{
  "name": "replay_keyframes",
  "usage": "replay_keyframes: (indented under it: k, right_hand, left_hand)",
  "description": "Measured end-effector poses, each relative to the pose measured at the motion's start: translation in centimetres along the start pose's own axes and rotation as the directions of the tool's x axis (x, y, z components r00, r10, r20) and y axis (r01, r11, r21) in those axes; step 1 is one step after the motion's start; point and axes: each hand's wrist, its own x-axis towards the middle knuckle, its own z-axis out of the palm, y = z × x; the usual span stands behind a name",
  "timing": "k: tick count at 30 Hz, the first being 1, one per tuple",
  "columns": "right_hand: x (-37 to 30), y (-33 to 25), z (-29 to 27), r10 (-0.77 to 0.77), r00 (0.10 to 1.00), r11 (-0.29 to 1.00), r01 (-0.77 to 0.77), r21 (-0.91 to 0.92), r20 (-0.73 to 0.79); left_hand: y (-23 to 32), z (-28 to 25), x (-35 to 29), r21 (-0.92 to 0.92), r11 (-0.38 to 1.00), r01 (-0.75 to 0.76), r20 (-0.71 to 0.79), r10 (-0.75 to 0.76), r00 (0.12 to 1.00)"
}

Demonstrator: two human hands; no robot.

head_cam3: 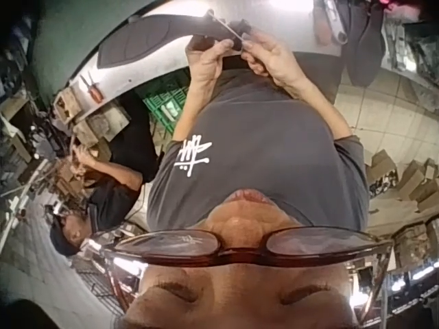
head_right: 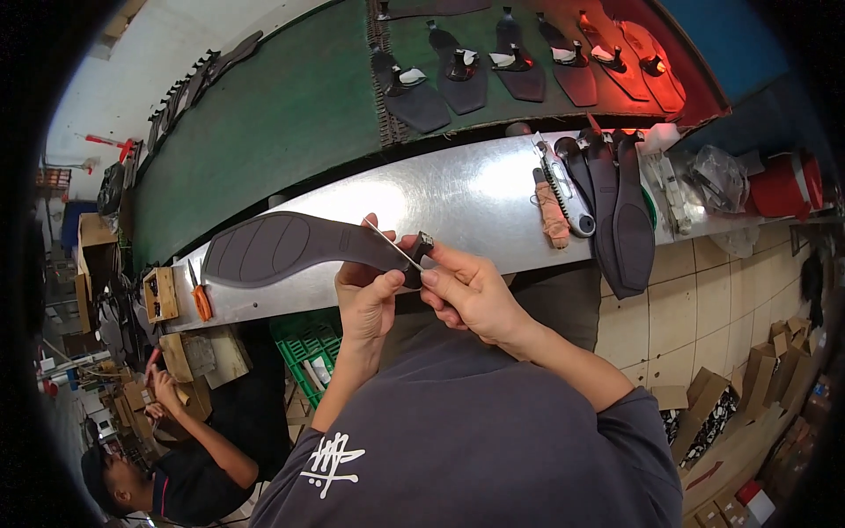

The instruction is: Applying glue and components to shoe outsoles on a production line.

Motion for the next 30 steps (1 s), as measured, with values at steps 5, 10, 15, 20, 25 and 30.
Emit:
replay_keyframes:
  k: [5,10,15,20,25,30]
  right_hand:
    - [0.7,0.0,-0.5,-0.098,0.995,0.989,0.096,-0.114,-0.015]
    - [1.5,-2.1,-2.3,-0.050,0.995,0.969,0.027,0.246,0.086]
    - [2.3,-3.1,-3.9,-0.094,0.995,0.995,0.093,0.028,0.035]
    - [3.0,-2.4,-5.3,-0.141,0.980,0.956,0.098,-0.278,-0.139]
    - [4.9,-1.9,-7.5,-0.695,0.715,0.441,0.336,-0.832,-0.079]
    - [6.2,-3.5,-8.4,-0.785,0.613,0.007,0.148,-0.989,0.087]
  left_hand:
    - [0.5,-0.5,0.3,-0.077,0.989,0.123,0.055,-0.119,0.991]
    - [2.1,-1.6,0.7,-0.013,0.992,0.128,0.012,-0.128,0.992]
    - [8.2,-10.8,2.7,0.324,0.941,-0.093,-0.128,0.141,0.982]
    - [14.5,-22.1,0.7,0.786,0.615,0.062,-0.501,0.575,0.647]
    - [13.2,-18.2,4.1,0.974,0.227,-0.020,-0.171,0.783,0.598]
    - [7.7,-8.0,14.2,0.892,0.397,-0.217,0.022,0.441,0.897]
